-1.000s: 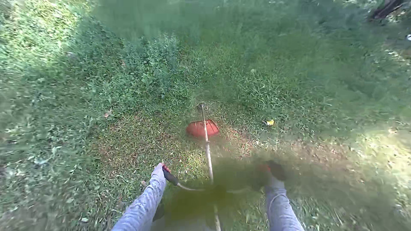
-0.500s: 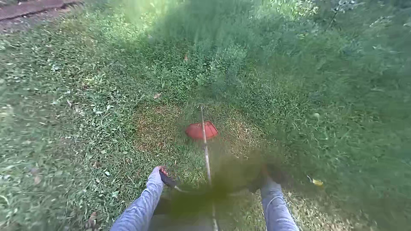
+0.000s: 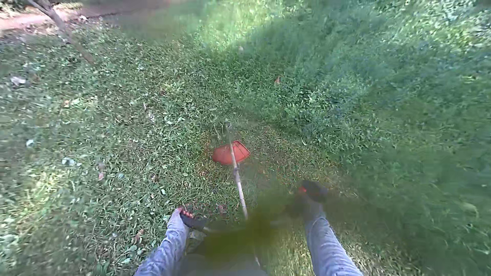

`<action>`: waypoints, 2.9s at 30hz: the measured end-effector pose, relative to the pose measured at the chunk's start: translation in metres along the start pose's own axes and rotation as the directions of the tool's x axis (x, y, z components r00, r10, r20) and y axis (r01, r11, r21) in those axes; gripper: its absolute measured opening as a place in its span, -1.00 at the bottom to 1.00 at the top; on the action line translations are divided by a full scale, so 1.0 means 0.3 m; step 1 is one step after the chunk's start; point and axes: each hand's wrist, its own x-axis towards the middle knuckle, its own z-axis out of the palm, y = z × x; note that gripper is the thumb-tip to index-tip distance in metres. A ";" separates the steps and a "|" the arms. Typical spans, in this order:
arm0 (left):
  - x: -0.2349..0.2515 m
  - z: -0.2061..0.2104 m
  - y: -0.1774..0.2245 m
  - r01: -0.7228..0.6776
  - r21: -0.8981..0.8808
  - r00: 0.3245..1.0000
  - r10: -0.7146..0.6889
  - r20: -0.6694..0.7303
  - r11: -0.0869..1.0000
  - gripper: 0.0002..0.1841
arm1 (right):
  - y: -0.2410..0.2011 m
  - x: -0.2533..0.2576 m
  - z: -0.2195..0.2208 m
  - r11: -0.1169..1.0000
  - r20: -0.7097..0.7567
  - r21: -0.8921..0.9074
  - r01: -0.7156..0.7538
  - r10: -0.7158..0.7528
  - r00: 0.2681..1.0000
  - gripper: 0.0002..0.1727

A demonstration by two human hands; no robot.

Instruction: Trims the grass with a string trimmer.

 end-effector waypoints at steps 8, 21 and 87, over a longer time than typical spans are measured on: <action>-0.026 -0.060 0.045 -0.077 -0.038 0.996 0.076 -0.041 0.996 -0.54 | -0.154 0.033 0.135 0.949 0.057 -0.032 -0.312 0.314 0.948 -0.64; -0.090 0.455 -0.178 0.029 0.265 0.951 -0.108 0.289 0.964 -0.55 | -0.032 -0.002 -0.425 0.865 -0.272 0.223 -0.450 0.499 0.823 -0.64; 0.330 0.808 0.289 -0.010 -0.071 1.000 0.010 -0.006 0.997 -0.62 | -0.570 0.842 0.332 0.971 0.079 0.032 -0.237 0.233 0.969 -0.63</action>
